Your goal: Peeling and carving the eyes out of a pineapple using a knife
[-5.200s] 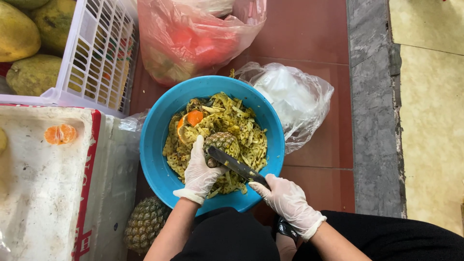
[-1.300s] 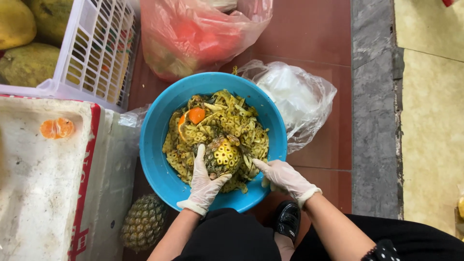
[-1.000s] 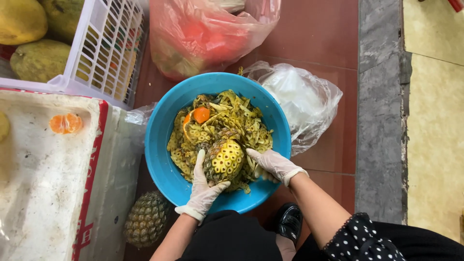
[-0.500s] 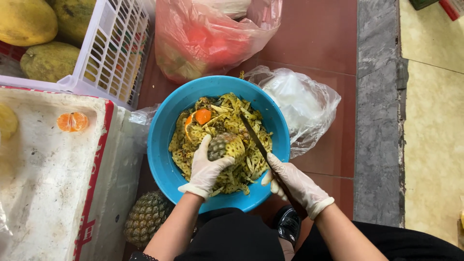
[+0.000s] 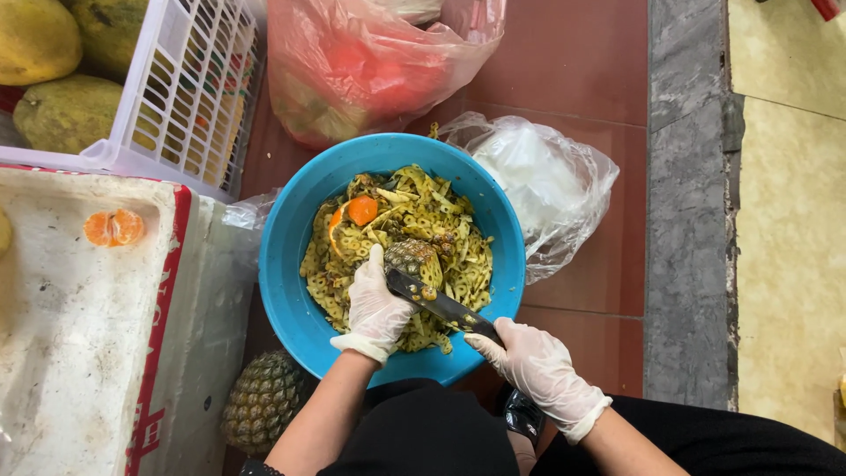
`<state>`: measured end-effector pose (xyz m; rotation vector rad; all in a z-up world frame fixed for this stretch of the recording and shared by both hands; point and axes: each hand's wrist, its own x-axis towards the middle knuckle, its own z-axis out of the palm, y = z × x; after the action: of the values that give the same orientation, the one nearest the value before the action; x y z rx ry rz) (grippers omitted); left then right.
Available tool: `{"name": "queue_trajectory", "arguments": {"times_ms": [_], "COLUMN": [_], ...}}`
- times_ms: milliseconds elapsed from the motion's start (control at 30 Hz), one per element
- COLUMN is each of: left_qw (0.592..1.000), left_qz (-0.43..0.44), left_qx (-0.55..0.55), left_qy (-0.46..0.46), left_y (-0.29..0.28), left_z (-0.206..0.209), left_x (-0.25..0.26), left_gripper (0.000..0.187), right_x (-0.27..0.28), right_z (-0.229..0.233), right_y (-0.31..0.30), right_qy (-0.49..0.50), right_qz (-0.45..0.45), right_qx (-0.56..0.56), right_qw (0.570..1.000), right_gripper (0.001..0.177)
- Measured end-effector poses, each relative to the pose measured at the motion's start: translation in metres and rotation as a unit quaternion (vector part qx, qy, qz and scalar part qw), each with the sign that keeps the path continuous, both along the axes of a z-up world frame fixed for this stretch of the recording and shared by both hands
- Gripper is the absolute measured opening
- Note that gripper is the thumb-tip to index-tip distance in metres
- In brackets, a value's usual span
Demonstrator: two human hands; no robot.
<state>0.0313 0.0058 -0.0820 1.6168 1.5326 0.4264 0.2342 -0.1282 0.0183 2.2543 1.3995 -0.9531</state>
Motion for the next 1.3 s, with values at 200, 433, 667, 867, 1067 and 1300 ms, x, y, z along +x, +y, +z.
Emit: {"name": "queue_trajectory", "arguments": {"times_ms": [200, 433, 667, 867, 1067, 1300], "left_qw": [0.997, 0.983, 0.973, 0.983, 0.984, 0.973], "left_qz": [0.027, 0.008, 0.024, 0.047, 0.06, 0.104], "left_qx": [-0.073, -0.185, -0.228, -0.17, -0.161, -0.196], "left_qy": [-0.002, 0.022, 0.014, -0.046, -0.038, -0.067], "left_y": [0.006, 0.005, 0.004, -0.012, -0.008, -0.005], "left_z": [0.027, 0.064, 0.054, 0.05, 0.042, 0.05], "left_x": [0.001, 0.002, -0.004, -0.006, -0.005, -0.011], "left_gripper": [0.102, 0.126, 0.125, 0.129, 0.134, 0.133], "right_x": [-0.019, -0.021, -0.007, -0.006, -0.005, 0.007], "right_z": [0.031, -0.001, 0.044, 0.004, 0.0, -0.013], "right_y": [0.044, 0.094, 0.048, 0.085, 0.095, 0.076], "right_qy": [-0.006, 0.179, 0.128, 0.141, 0.13, 0.123], "right_qz": [-0.021, -0.165, -0.191, -0.149, -0.124, -0.157], "right_qx": [-0.038, -0.021, -0.101, -0.081, -0.052, -0.118], "right_qw": [0.999, 0.97, 0.968, 0.975, 0.982, 0.973], "right_gripper": [0.073, 0.07, 0.067, 0.07, 0.093, 0.081]}}
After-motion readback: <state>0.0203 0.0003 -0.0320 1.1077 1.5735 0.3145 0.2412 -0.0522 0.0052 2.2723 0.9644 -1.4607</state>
